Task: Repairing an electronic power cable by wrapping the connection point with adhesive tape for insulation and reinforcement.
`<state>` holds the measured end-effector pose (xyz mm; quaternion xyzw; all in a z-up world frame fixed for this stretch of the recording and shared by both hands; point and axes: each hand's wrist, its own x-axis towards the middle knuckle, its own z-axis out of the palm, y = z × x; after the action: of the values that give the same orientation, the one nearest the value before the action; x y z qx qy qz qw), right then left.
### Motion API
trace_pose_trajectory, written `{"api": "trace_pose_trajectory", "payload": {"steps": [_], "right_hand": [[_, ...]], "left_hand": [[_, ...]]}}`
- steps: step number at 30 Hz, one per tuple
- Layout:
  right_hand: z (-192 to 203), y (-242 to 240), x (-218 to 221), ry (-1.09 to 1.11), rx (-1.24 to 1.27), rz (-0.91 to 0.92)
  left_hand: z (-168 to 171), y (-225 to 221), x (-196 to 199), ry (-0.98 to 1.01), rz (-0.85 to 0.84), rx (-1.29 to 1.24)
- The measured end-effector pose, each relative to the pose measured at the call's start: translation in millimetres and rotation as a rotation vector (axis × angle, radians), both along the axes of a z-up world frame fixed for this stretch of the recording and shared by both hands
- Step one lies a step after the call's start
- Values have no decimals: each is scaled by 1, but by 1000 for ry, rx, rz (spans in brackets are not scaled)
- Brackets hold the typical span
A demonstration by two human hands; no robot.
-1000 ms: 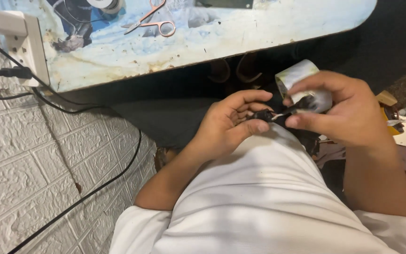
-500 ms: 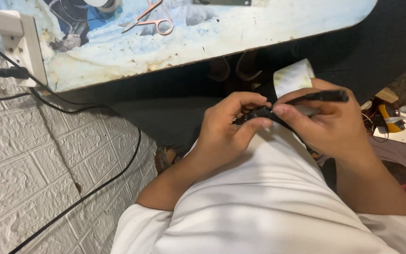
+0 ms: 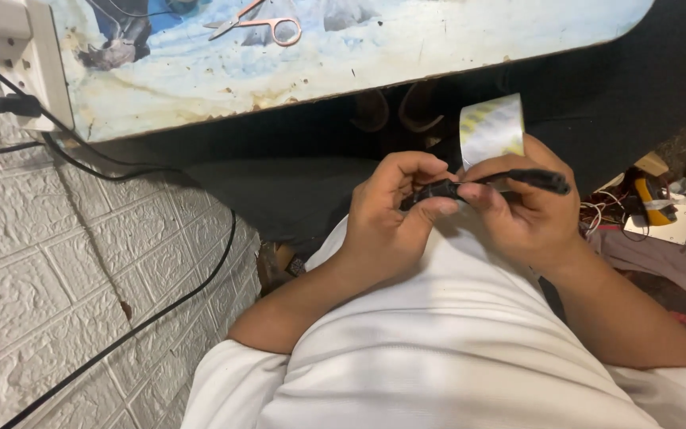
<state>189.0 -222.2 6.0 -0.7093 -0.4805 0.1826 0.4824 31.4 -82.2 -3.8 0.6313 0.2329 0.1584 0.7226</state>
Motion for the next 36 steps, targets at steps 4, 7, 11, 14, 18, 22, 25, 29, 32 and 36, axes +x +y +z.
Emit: {"api": "trace_pose_trajectory", "payload": {"steps": [4,7,11,14,18,22,25,29,32,36], "right_hand": [[-7,3,-6,12,86,-55],[-8,9,-10,-2,134,-75],[-14,3,-2,120,118,-76],[-13,1,17,8,70,16],[-2,-6,33,51,-94,20],[7,-8,31,341,-231,62],[7,-9,29,627,-189,95],[8,-6,27,698,-139,132],[11,-7,29,705,-169,138],[20,-4,29,832,-158,196]], "left_hand": [[-10,-1,2,-167,90,22],[-14,-1,1,-162,99,7],[-17,-2,3,-164,116,-54],[-11,3,13,3,59,-163],[-16,9,11,-81,81,-137],[-7,22,4,-74,78,-90],[1,31,5,7,11,49],[11,32,6,32,-162,189],[4,26,12,-47,-152,309],[-1,31,12,-114,-176,392]]}}
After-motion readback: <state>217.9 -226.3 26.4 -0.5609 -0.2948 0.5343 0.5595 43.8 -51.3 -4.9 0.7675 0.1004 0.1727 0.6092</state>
